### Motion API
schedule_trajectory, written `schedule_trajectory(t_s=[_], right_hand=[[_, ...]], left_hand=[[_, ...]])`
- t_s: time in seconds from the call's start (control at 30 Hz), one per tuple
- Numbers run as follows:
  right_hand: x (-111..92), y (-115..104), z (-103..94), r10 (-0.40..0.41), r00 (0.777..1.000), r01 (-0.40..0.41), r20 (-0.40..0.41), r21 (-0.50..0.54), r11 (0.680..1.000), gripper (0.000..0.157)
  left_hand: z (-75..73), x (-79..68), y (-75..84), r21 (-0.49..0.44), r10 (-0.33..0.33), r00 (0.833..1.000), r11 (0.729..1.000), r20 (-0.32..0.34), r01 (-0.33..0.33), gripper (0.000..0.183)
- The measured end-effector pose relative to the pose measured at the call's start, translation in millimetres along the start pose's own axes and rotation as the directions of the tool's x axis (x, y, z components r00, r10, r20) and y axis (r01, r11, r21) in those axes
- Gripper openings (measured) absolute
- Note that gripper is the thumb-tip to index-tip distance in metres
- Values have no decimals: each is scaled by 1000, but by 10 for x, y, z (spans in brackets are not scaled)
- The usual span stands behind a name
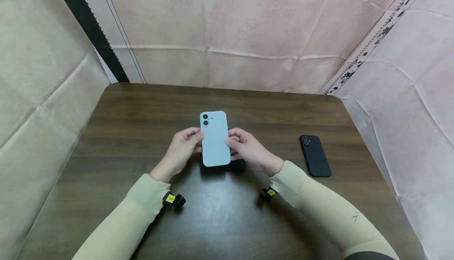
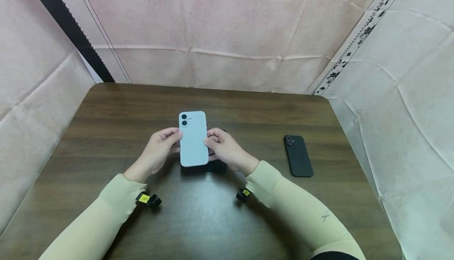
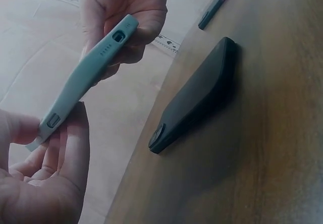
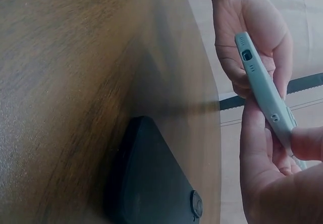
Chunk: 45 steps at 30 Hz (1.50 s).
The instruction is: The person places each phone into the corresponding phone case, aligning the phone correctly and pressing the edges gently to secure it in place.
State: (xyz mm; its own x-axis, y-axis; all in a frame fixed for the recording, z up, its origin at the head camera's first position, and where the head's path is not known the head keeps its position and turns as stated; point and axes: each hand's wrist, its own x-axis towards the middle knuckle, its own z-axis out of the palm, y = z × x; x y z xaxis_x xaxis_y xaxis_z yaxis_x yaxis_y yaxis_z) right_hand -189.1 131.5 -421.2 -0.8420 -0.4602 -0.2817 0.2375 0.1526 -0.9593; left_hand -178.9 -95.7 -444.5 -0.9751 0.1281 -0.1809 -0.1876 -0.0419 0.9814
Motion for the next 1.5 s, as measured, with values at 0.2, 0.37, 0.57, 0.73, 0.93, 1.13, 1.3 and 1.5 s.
schedule_trajectory(t_s=[0.2, 0.37, 0.57, 0.73, 0.93, 1.13, 1.3, 1.5], right_hand=[[-1, 2, 6, 12, 1000, -12, 6, -5, 1000, 21], [-2, 19, 23, 26, 1000, -26, 16, -9, 1000, 22], [-5, 23, 26, 25, 999, -25, 30, -6, 1000, 23], [-5, 19, 20, 26, 999, -25, 37, -17, 1000, 21], [-11, -1, 26, 15, 999, -14, 43, -19, 1000, 21], [-25, 5, 14, 16, 999, -15, 41, -26, 1000, 21], [-26, 18, 11, 31, 996, -28, 78, -39, 999, 22], [-24, 19, 6, 39, 995, -35, 96, -40, 999, 22]], left_hand=[[12, 33, 25, -23, 17, 999, 1000, -36, -18, 38], [17, 58, 41, -37, 17, 998, 999, -59, -19, 37], [20, 73, 41, -18, 23, 997, 1000, -73, -25, 35], [21, 69, 46, -25, 39, 996, 999, -82, -41, 31], [24, 58, 68, -77, 28, 997, 996, -67, -33, 29], [25, 82, 63, -130, 1, 1000, 992, -13, -2, 37], [7, 99, 82, -144, 11, 999, 989, -38, -17, 42], [-22, 106, 100, -119, 16, 998, 993, -54, -23, 41]])
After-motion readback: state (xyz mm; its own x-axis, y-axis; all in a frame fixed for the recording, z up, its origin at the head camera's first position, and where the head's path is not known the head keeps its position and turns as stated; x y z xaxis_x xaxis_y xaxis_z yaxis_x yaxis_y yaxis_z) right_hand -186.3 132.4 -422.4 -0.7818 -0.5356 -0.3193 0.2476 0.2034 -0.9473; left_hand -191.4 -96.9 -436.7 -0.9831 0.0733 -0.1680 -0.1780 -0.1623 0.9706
